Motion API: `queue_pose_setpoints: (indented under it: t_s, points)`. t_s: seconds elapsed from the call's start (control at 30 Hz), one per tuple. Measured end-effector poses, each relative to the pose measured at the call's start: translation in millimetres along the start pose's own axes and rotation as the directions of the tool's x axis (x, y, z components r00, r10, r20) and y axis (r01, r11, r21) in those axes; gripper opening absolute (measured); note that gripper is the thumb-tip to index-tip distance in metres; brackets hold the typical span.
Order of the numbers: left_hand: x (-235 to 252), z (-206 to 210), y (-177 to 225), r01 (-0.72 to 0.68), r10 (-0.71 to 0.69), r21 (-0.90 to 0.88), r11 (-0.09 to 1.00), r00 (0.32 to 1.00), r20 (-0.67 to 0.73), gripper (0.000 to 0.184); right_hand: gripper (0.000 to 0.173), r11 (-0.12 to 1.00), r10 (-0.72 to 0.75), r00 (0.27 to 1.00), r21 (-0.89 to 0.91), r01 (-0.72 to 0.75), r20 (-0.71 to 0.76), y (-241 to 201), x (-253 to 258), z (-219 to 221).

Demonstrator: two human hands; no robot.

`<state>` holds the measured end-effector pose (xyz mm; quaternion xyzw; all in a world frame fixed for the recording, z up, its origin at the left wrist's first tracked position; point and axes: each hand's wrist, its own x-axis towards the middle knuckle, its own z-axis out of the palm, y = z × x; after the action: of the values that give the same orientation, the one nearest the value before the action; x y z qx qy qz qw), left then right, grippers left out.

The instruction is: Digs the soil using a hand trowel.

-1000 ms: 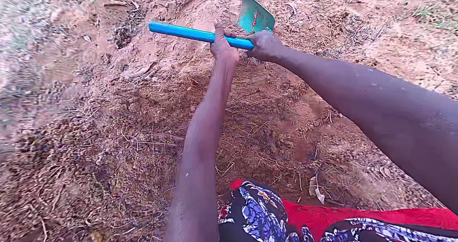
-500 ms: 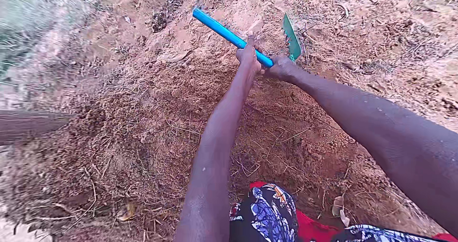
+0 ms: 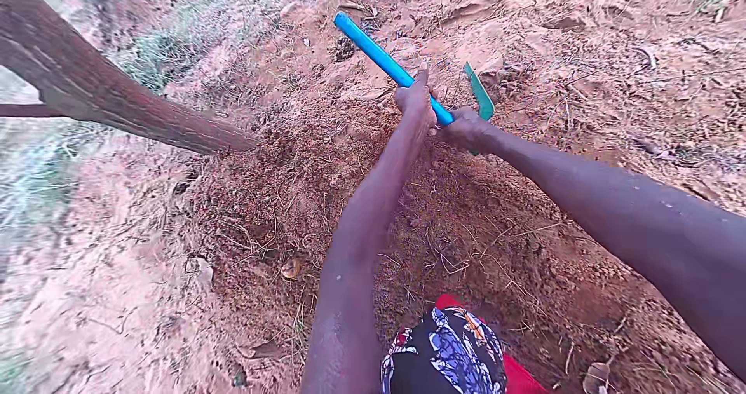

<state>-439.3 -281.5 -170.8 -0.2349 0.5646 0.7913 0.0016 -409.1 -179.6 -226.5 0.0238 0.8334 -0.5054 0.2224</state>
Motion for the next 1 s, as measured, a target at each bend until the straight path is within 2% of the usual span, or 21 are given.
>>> queue_pose_setpoints:
  t_s: [0.1, 0.2, 0.23, 0.27, 0.33, 0.4, 0.47, 0.53, 0.6, 0.67, 0.8, 0.9, 1.0]
  points:
    - [-18.1, -28.2, 55.8, -0.277, 0.276, -0.002, 0.961, 0.959, -0.068, 0.019, 0.007, 0.979, -0.155, 0.983, 0.152, 0.139, 0.099, -65.9, -14.9, 18.8]
    - [-35.6, -56.5, 126.5, -0.579, 0.579, 0.044, 0.814, 0.804, -0.137, 0.015, 0.007, 0.9, -0.389, 0.913, 0.262, 0.349, 0.12, -139.2, -27.4, 43.1]
    - [-38.1, -65.3, 142.2, -0.619, 0.616, 0.038, 0.785, 0.771, -0.16, 0.012, 0.008, 0.883, -0.441, 0.891, 0.232, 0.408, 0.113, -156.3, -28.7, 51.2]
    - [-40.0, -72.0, 149.5, -0.633, 0.625, 0.024, 0.773, 0.756, -0.193, 0.012, 0.012, 0.879, -0.473, 0.874, 0.125, 0.46, 0.11, -167.2, -29.2, 54.2]
    - [-45.4, -72.0, 146.5, -0.611, 0.576, -0.056, 0.79, 0.771, -0.271, 0.014, 0.024, 0.83, -0.521, 0.848, -0.175, 0.53, 0.101, -172.0, -26.9, 41.0]
    - [-54.5, -57.0, 117.3, -0.518, 0.473, -0.17, 0.838, 0.846, -0.247, 0.016, 0.03, 0.767, -0.531, 0.844, -0.38, 0.518, 0.078, -145.3, -29.4, 13.0]
    - [-65.7, -32.3, 76.3, -0.341, 0.325, -0.285, 0.896, 0.94, -0.104, 0.012, 0.031, 0.758, -0.491, 0.871, -0.485, 0.436, 0.015, -97.2, -42.4, -19.8]
    - [-79.1, -4.7, 32.7, -0.115, 0.14, -0.329, 0.938, 0.989, 0.053, 0.011, 0.031, 0.785, -0.41, 0.91, -0.53, 0.321, -0.056, -39.7, -63.6, -50.0]
    - [-91.4, 22.8, -8.7, 0.086, -0.027, -0.291, 0.953, 0.979, 0.202, 0.012, 0.029, 0.816, -0.343, 0.93, -0.532, 0.228, -0.129, 16.0, -87.5, -74.5]
    - [-97.1, 46.3, -52.1, 0.224, -0.145, -0.211, 0.952, 0.931, 0.334, 0.009, 0.028, 0.86, -0.219, 0.955, -0.503, 0.091, -0.202, 65.1, -111.5, -90.8]
    - [-85.2, 87.8, -121.7, 0.305, -0.247, -0.047, 0.951, 0.845, 0.473, 0.016, 0.031, 0.893, 0.011, 0.941, -0.421, -0.162, -0.338, 130.9, -124.7, -107.8]
    - [-71.8, 105.1, -158.4, 0.298, -0.267, -0.009, 0.954, 0.866, 0.422, 0.018, 0.032, 0.892, 0.128, 0.918, -0.362, -0.272, -0.376, 161.3, -111.2, -103.9]
    - [-58.3, 98.5, -174.2, 0.268, -0.251, 0.005, 0.963, 0.896, 0.367, 0.018, 0.033, 0.912, 0.154, 0.934, -0.316, -0.26, -0.322, 174.0, -94.7, -87.8]
